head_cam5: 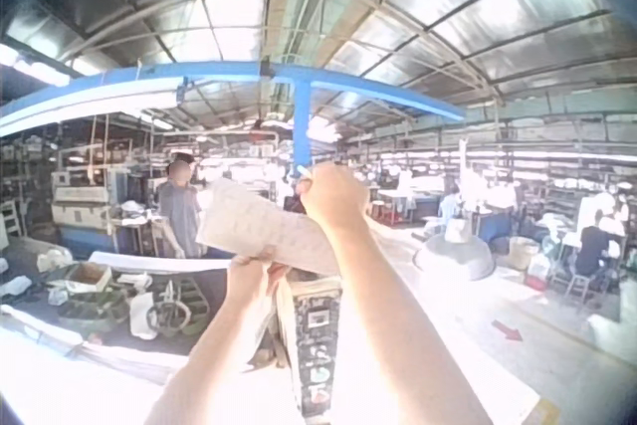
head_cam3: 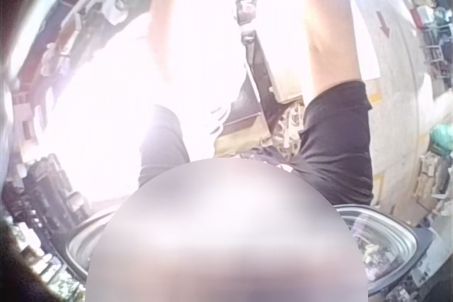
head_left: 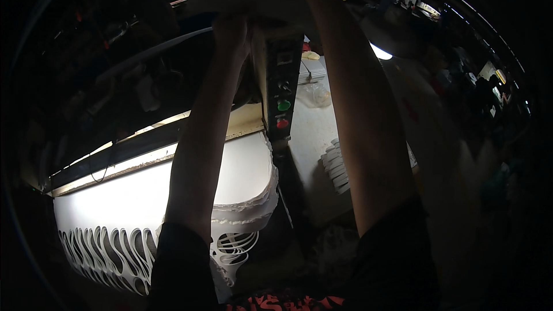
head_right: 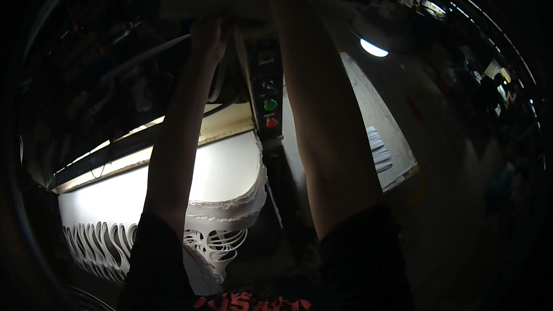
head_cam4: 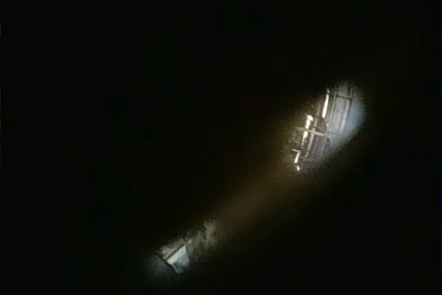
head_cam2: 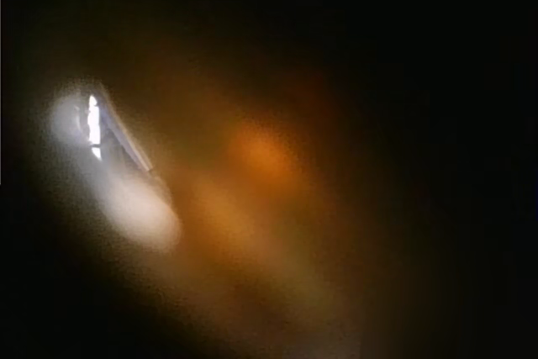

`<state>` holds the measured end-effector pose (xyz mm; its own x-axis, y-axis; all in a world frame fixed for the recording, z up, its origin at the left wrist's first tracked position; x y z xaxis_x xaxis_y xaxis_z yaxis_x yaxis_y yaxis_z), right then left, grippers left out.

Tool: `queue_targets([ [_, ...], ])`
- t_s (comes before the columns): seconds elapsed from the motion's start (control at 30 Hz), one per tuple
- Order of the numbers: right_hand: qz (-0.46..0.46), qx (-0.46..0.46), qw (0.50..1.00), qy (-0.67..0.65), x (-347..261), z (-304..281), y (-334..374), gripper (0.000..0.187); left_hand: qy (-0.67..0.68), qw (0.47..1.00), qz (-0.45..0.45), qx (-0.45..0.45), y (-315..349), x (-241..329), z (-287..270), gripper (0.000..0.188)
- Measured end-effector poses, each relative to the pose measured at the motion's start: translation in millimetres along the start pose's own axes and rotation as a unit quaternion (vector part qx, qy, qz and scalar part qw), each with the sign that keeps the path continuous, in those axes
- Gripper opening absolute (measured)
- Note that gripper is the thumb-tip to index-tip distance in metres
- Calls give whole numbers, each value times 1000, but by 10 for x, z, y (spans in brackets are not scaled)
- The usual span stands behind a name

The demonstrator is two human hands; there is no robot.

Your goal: The person ties a green plastic bag, writes on a small white card using a pencil, and then places the card into the bag. The person then moves the bag and card toward a nearby basket.

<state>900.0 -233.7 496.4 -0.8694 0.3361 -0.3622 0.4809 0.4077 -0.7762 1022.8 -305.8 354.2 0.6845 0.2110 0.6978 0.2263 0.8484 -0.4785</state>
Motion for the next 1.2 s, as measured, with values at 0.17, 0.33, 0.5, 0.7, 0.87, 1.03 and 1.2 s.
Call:
queue_targets([
  [0.17,17,-33,999,-14,-6,0,-18,34,32,999,2,-15,-183,6,-5,28],
  [0.33,-68,124,984,-106,168,27,515,54,-113,990,12,-78,79,258,-122,30],
  [0.5,85,-168,910,-370,1045,-254,2602,18,-158,959,-56,-228,1161,705,-849,38],
  [0.7,463,-481,710,-226,2199,-1067,5775,26,-188,702,-427,-538,2920,1498,-1850,28],
  [0.87,534,-720,444,21,2503,-2379,8329,44,-167,458,-600,-635,4482,1386,-2458,31],
  [1.03,729,-622,285,0,2196,-3381,10456,38,-236,367,-552,-710,5579,1379,-3069,29],
  [1.2,721,-534,437,56,1953,-3777,11500,39,-217,331,-429,-812,5929,1549,-3365,34],
])
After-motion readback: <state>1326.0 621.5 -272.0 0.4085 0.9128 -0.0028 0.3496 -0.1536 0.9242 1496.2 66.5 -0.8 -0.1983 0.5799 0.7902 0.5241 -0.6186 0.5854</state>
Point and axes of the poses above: each hand's wrist, its own y-axis away from the middle knuckle, its own z-axis out of the palm, x = y × z, the point moved 1 cm from there along -y, towards the middle knuckle, and after that the axes turned 10 degrees about z, right-handed, at the moved point
